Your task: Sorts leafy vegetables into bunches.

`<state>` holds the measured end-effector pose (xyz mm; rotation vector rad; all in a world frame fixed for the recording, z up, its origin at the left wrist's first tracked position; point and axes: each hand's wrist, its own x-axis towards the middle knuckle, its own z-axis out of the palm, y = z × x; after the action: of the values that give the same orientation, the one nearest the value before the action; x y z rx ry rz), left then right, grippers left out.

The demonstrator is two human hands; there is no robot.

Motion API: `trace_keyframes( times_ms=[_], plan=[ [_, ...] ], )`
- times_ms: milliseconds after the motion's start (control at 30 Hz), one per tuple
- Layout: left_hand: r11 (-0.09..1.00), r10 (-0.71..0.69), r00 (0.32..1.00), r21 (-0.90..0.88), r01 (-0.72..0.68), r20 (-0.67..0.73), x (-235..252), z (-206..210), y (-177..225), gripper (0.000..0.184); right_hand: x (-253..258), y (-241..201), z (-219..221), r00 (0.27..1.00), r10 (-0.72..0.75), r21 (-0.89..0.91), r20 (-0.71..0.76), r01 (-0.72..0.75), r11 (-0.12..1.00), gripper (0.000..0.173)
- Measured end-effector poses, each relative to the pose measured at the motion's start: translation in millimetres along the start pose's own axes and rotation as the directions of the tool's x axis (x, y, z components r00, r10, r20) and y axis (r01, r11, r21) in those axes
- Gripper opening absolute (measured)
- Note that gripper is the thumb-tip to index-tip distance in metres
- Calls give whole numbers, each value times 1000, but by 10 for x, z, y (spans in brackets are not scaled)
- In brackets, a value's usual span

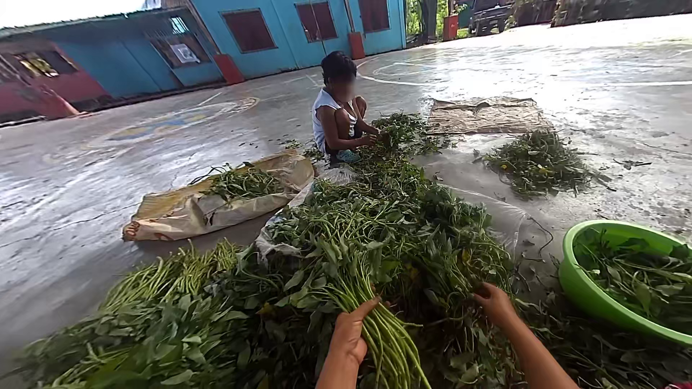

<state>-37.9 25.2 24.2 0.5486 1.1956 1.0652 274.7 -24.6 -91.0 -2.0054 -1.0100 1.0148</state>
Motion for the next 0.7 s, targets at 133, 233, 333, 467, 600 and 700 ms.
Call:
trace_keyframes(
  times_ms=[133, 233, 333, 467, 600, 700],
  plan=[
    [1000, 3, 999, 12, -2, -47, 21, 1, -36, 28, -205, -152, -419, 985, -171, 260, 16, 161, 952, 21],
    [1000, 13, 999, -2, -13, -49, 6, 30, -26, 28, -274, -234, -646, 975, -222, 292, 1, 212, 933, 19],
    [1000, 27, 998, -8, -28, -52, -32, 52, 15, 29, -221, -64, -905, 976, -184, -23, 117, 187, 982, 21],
    [1000, 31, 997, 1, -31, -76, -42, 0, 28, 27, -128, 656, -1377, 899, 364, -759, 245, -56, 649, 33],
    [1000, 26, 997, -14, -27, -75, -46, 18, 74, 27, -124, 953, -1371, 830, 529, -834, 178, -158, 528, 37],
    [1000, 10, 997, -7, -11, -83, -34, 49, 78, 28, -154, 913, -1225, 780, 608, -880, 146, -178, 440, 38]
  ],
)
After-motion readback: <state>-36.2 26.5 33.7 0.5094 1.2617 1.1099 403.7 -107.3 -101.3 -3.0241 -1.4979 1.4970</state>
